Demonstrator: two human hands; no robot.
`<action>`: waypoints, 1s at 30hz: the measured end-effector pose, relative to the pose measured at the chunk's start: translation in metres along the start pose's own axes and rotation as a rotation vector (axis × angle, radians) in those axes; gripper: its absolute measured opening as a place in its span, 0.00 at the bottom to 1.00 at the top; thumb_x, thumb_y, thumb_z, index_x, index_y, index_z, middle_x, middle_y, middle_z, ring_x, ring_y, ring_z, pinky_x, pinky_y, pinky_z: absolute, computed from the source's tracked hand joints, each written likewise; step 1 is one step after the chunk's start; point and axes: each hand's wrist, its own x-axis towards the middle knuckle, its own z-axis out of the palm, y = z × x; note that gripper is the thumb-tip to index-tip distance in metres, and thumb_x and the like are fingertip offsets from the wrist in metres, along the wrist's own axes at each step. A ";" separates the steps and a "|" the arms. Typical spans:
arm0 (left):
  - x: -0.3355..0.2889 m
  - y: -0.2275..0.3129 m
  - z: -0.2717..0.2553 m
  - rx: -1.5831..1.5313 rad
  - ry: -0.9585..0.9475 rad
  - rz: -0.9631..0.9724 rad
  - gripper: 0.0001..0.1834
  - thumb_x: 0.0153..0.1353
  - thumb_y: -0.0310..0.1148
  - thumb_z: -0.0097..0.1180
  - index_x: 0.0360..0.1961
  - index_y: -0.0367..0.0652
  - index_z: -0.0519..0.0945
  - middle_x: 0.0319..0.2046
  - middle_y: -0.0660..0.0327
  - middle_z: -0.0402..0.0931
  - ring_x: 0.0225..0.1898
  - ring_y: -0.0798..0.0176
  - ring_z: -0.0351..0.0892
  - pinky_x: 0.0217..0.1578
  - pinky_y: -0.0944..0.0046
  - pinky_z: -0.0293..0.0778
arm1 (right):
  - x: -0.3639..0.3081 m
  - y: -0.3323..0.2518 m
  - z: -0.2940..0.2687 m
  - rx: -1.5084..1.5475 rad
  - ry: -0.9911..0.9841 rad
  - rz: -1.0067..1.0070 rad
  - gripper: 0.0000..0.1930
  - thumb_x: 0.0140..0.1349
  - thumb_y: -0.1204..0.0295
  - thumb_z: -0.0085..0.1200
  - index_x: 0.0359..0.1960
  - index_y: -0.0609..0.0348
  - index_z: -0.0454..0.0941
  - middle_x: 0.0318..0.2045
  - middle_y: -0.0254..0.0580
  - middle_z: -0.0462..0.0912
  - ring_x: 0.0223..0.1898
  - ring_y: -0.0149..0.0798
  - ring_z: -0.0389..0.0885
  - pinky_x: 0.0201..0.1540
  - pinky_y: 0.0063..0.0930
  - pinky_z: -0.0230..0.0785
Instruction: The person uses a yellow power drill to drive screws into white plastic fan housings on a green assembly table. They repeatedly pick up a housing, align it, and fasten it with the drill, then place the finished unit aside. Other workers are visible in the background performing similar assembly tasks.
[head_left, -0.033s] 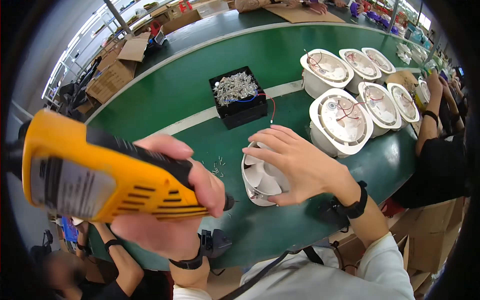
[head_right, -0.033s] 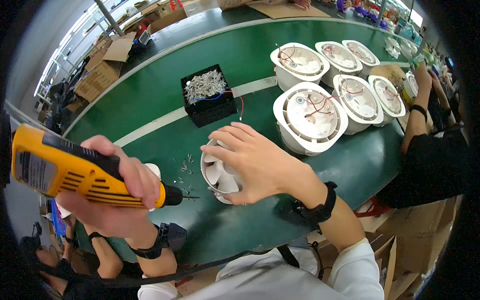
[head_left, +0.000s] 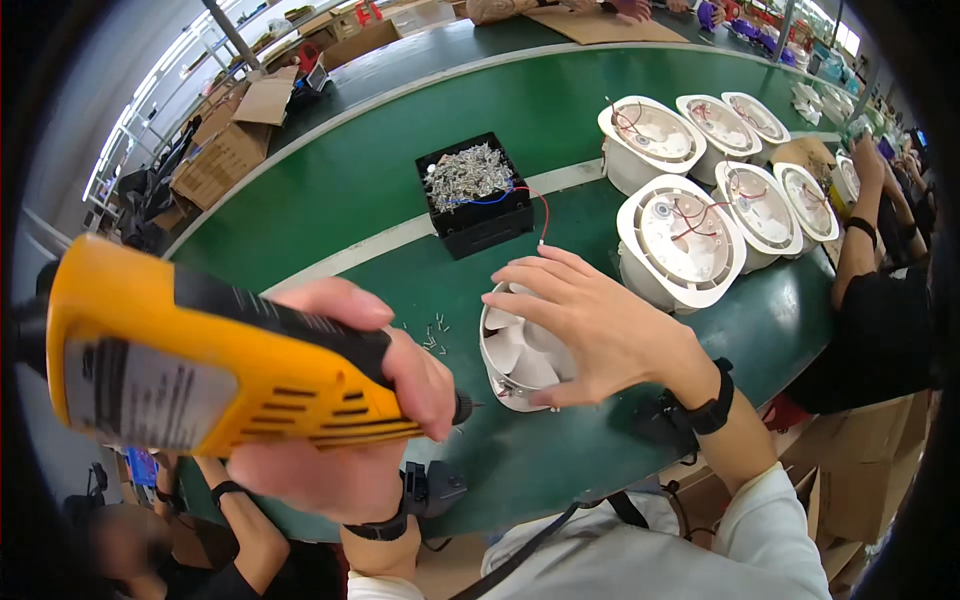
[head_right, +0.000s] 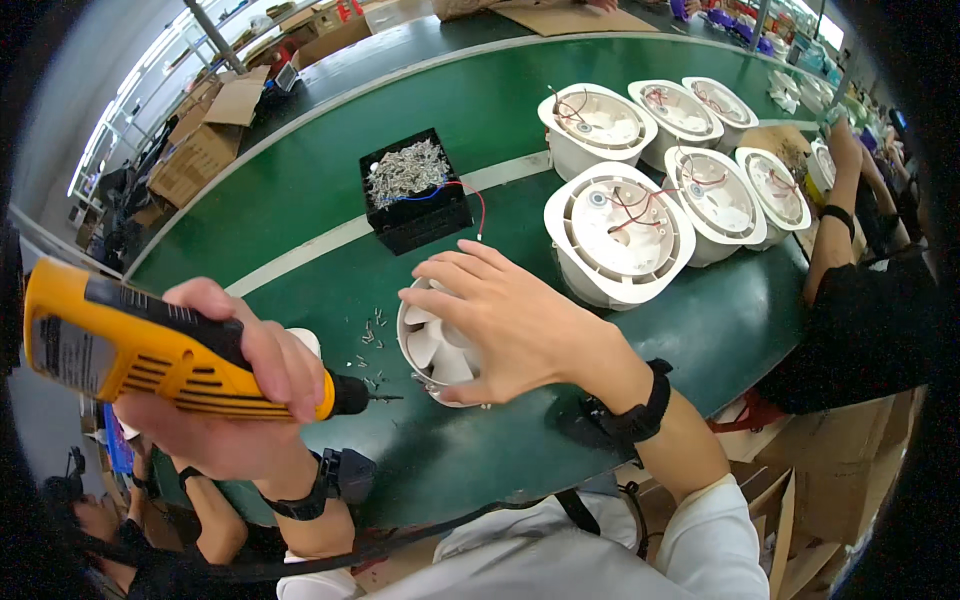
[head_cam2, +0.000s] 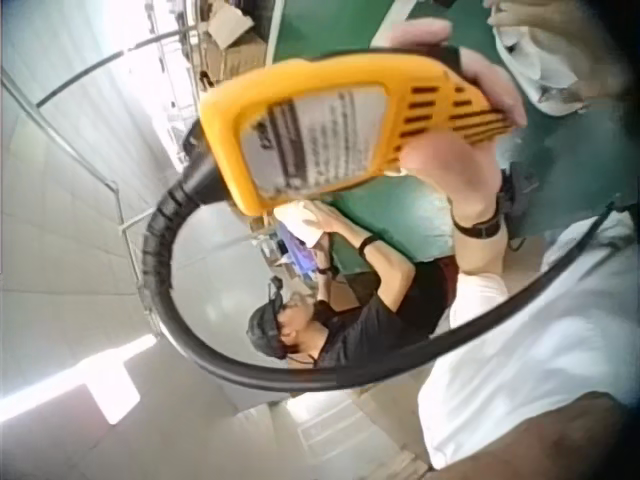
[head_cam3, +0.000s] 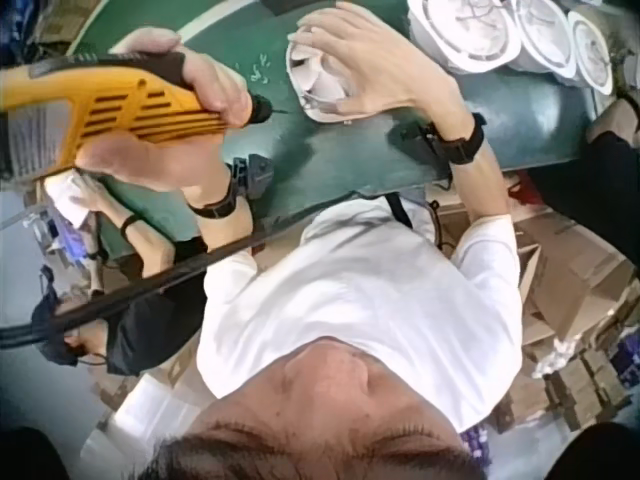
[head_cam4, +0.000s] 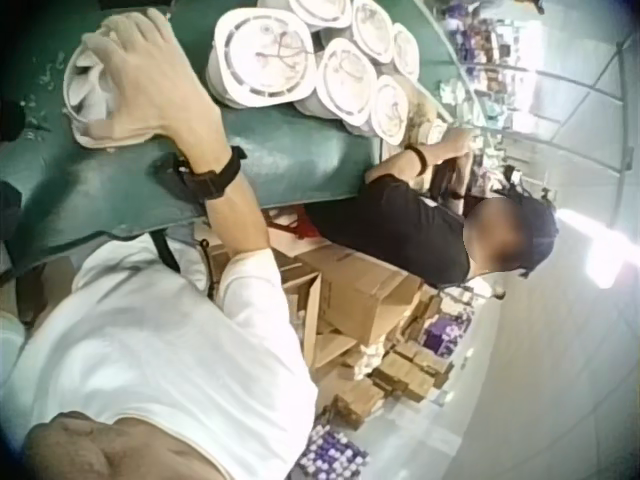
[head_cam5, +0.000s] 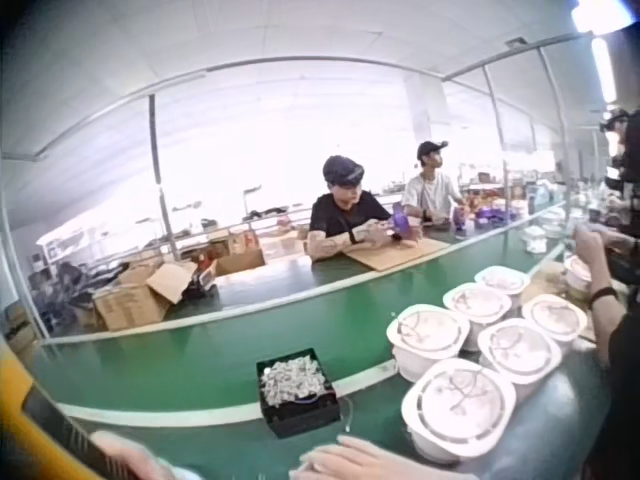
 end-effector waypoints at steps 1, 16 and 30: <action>-0.001 -0.003 0.003 0.012 -0.019 0.004 0.42 0.57 0.68 0.42 0.47 0.32 0.61 0.18 0.54 0.71 0.11 0.60 0.70 0.10 0.65 0.66 | 0.003 0.005 0.002 0.025 0.011 -0.017 0.40 0.44 0.49 0.63 0.55 0.62 0.66 0.52 0.52 0.69 0.55 0.51 0.67 0.62 0.46 0.53; -0.006 -0.036 0.021 0.225 0.091 0.115 0.43 0.54 0.72 0.43 0.42 0.35 0.62 0.15 0.57 0.68 0.10 0.63 0.66 0.10 0.67 0.66 | 0.005 0.013 0.029 0.014 0.301 0.178 0.19 0.52 0.70 0.56 0.46 0.65 0.74 0.44 0.47 0.76 0.48 0.47 0.74 0.50 0.37 0.64; 0.002 -0.025 -0.004 0.146 0.067 0.071 0.47 0.48 0.73 0.48 0.45 0.34 0.61 0.19 0.53 0.71 0.15 0.60 0.70 0.18 0.62 0.69 | 0.042 0.024 0.024 -0.348 0.200 0.181 0.08 0.45 0.77 0.54 0.29 0.60 0.77 0.28 0.44 0.76 0.34 0.43 0.78 0.36 0.34 0.73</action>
